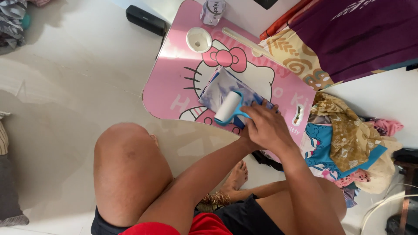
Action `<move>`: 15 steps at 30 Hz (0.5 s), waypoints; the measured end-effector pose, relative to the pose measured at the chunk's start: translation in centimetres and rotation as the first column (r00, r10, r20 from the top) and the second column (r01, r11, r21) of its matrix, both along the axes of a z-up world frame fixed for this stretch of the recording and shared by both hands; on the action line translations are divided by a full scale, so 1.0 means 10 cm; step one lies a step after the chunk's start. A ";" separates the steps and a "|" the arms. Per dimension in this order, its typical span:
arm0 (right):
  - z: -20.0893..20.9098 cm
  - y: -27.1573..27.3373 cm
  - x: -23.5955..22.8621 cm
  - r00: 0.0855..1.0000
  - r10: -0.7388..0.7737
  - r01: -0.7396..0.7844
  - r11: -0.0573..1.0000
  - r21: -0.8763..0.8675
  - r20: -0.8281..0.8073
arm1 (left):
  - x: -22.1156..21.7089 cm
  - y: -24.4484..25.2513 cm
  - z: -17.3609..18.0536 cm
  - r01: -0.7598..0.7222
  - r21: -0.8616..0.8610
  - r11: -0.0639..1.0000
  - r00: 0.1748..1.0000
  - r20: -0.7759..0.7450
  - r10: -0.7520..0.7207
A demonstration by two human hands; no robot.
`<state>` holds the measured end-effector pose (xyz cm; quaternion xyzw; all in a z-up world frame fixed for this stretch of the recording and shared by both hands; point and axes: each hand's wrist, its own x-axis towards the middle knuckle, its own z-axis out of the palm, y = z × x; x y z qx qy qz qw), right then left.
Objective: Using a lint roller to remove debris from a small piece of fabric or garment on a low table.
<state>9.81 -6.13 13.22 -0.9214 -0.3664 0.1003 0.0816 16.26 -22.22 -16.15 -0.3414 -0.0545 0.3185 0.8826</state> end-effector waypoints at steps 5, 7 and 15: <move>-0.35 0.27 0.04 0.999 0.019 -0.019 1.000 0.006 0.049 | -0.41 1.01 0.60 0.359 -0.652 0.668 0.928 0.323 -0.184; -0.45 0.37 0.12 1.000 -0.024 0.024 0.999 0.023 -0.002 | -0.55 1.26 0.94 0.478 -0.878 0.027 0.878 0.478 0.022; 0.29 -0.02 0.29 0.993 -0.090 0.095 0.993 0.076 -0.074 | -0.76 1.39 1.20 0.359 -0.232 -0.904 0.933 0.055 0.356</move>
